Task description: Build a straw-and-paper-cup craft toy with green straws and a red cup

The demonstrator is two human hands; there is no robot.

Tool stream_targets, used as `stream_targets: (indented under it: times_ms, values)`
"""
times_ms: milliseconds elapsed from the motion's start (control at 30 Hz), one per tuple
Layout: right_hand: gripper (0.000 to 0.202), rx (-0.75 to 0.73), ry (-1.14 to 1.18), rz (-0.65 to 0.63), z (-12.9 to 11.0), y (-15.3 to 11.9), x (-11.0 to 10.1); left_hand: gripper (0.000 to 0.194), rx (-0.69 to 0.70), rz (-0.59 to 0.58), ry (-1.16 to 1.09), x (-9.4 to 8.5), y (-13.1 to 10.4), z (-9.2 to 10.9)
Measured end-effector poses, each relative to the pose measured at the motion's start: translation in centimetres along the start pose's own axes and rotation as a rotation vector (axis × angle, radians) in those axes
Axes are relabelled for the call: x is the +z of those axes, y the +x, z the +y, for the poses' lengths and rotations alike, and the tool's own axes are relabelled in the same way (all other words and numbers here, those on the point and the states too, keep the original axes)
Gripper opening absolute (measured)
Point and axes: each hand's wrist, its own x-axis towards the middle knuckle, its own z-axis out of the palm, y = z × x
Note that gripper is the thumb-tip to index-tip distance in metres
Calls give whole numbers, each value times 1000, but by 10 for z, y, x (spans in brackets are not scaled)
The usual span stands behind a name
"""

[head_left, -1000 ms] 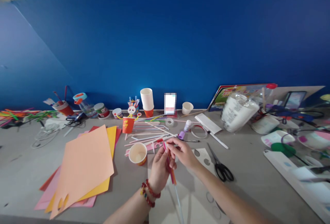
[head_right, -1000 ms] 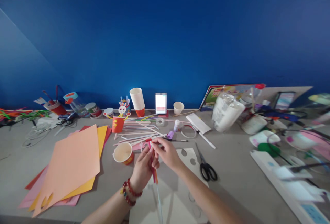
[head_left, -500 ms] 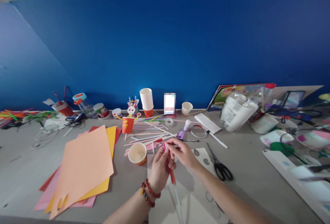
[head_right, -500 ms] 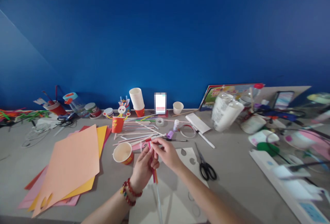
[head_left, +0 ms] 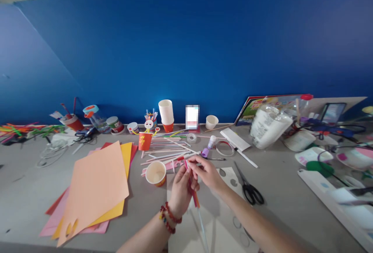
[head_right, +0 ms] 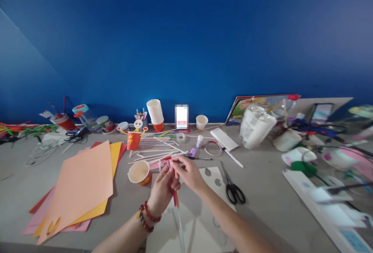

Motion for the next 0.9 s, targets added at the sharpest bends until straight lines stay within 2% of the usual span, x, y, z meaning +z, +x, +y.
stream_targets:
  times_ms: [333,433,500,567,600,633,700,767,900]
  values:
    - [27,-8,6,-24,-4,-2,0,31,3,-14,-14,2,-2,1]
    - [31,-57,-40,27,-3,-5,-11,30,0,-31,-9,2,-2,2]
    - [34,-114,-163,195,2,-1,-32,30,-7,-49,-9,2,-1,3]
    - [36,-139,-429,398,11,11,-66,30,-7,-65,-12,2,-1,3]
    - [37,-108,-636,472,17,20,-84,30,-5,-72,-13,1,-2,3]
    - [33,-77,-711,487,22,30,-103,30,-3,-75,-15,1,-2,3]
    - [22,-28,-802,461,35,52,-136,30,-4,-78,-14,0,-3,2]
    - [13,13,-894,394,49,71,-157,29,-6,-80,-11,-1,-2,2]
    - [11,47,-1026,228,72,95,-171,28,11,-87,-13,-3,-1,1]
